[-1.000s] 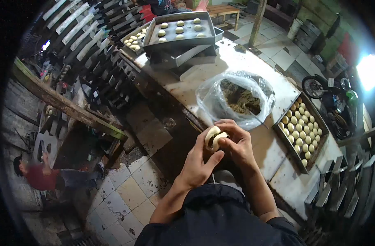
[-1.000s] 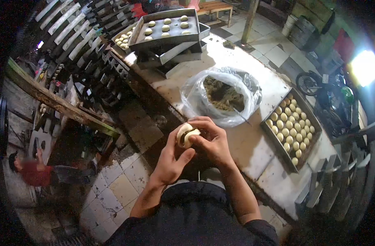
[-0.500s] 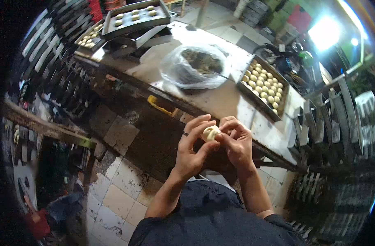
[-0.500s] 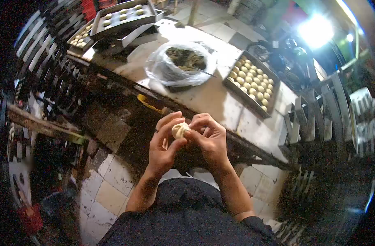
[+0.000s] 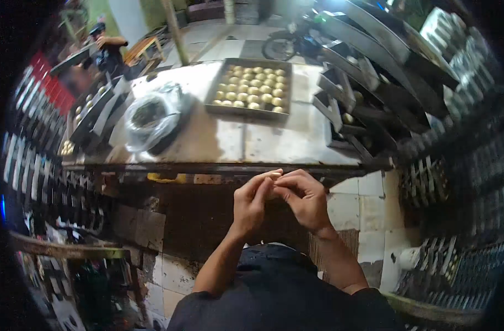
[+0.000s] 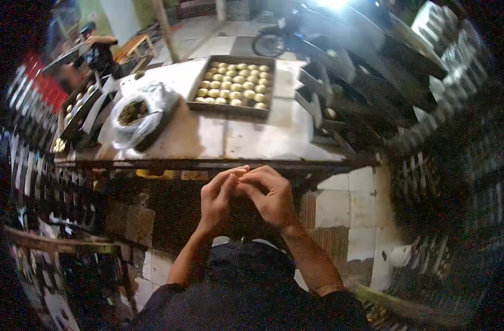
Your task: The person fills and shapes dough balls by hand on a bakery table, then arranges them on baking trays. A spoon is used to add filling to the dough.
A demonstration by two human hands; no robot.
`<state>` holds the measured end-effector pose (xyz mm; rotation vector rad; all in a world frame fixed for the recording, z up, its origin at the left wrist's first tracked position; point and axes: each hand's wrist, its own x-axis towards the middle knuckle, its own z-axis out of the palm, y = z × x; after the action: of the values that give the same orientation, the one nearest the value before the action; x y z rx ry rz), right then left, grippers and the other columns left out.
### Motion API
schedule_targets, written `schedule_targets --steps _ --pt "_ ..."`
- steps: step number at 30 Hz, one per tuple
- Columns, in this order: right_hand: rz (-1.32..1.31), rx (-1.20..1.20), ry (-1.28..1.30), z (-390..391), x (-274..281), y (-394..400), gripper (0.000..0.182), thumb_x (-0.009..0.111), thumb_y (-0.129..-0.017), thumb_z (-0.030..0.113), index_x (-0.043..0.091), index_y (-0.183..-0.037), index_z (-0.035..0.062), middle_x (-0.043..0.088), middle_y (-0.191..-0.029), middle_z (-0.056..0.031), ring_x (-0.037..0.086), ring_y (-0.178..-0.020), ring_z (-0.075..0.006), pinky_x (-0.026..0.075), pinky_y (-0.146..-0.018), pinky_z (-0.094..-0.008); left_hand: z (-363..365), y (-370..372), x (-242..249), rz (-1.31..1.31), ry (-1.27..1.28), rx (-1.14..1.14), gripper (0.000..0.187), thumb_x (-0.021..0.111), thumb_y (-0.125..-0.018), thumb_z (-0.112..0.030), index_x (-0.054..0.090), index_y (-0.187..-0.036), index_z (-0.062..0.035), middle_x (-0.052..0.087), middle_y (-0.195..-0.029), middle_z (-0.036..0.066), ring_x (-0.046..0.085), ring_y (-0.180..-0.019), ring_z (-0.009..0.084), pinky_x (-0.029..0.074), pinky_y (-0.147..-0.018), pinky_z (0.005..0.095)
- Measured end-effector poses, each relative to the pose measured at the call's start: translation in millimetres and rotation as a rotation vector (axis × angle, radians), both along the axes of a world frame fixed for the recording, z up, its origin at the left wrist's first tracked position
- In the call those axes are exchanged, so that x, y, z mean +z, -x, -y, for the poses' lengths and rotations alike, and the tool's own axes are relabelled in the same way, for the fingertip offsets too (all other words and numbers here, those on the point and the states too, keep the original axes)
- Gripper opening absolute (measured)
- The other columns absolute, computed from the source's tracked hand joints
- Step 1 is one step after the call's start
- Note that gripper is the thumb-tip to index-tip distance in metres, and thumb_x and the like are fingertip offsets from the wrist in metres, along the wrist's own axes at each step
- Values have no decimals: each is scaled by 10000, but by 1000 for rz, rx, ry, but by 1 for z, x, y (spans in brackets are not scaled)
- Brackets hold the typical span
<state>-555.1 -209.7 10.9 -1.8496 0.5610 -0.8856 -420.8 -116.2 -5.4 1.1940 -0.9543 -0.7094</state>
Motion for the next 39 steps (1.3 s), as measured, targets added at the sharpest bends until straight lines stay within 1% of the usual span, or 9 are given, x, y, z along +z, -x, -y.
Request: schedule_targets --steps 11,18,22,25,26,28,33,36,39 --pt "70 -152 -188 77 -64 135 182 790 -897 86 755 -1074 64 613 -1037 -39 569 -1020 -152 470 -922 -289 103 102 -14 -227 -491 -338 430 405 -1139 -370 603 -1164 11 609 -963 31 539 -876 121 479 -796 309" --pt "791 -203 -1013 108 -68 110 274 803 -898 136 653 -1108 43 606 -1217 -38 586 -1127 -188 477 -999 -324 165 111 -10 905 -7 -253 289 547 -1019 -227 572 -1119 43 624 -1027 222 576 -1026 390 443 -930 475" --pt "720 -274 -1014 105 -49 76 382 621 -1057 327 610 -1319 49 640 -1249 -59 610 -1152 -160 506 -989 -320 203 96 -12 916 93 -47 245 575 -945 -122 585 -1127 41 617 -1108 223 548 -1080 425 401 -977 503" --pt "597 -202 -992 151 -102 80 371 594 -1064 249 610 -1336 -3 671 -1215 -63 650 -1098 -171 542 -933 -321 230 70 -33 386 -59 -318 395 535 -1025 -83 497 -1408 9 599 -1346 244 501 -1305 427 356 -1129 500" --pt "557 -172 -955 168 -105 88 361 593 -1062 227 614 -1330 -14 679 -1205 -67 658 -1086 -175 547 -927 -320 241 59 -44 -222 21 -570 526 498 -1063 -85 344 -1561 -21 533 -1488 218 436 -1414 387 304 -1194 462" --pt "219 -196 -782 200 -69 102 379 605 -1028 156 607 -1341 -57 695 -1247 -131 674 -1126 -207 535 -990 -330 263 25 -18 -406 -142 -526 602 507 -1075 -130 251 -1614 -50 490 -1537 195 390 -1462 324 344 -1182 427" --pt "83 -352 79 209 183 128 621 686 -936 453 645 -1281 -62 730 -1140 -261 717 -1070 -296 544 -990 -437 369 -126 -92 423 -439 -168 356 546 -1035 -223 635 -1284 14 659 -1307 218 619 -1226 352 458 -1071 438" --pt "-444 -622 750 245 294 116 474 580 -894 111 592 -1334 -67 682 -1226 -250 671 -1177 -311 529 -1033 -411 422 -191 -217 1046 -735 -186 590 655 -922 -339 550 -1330 74 585 -1367 309 529 -1285 467 420 -1110 495" --pt "-663 -789 1104 314 316 76 485 644 -870 -32 622 -1354 -10 659 -1331 -217 649 -1243 -303 497 -1073 -374 450 -196 -233 1014 -852 -223 724 708 -850 -302 464 -1353 157 542 -1370 380 465 -1348 477 372 -1156 502"
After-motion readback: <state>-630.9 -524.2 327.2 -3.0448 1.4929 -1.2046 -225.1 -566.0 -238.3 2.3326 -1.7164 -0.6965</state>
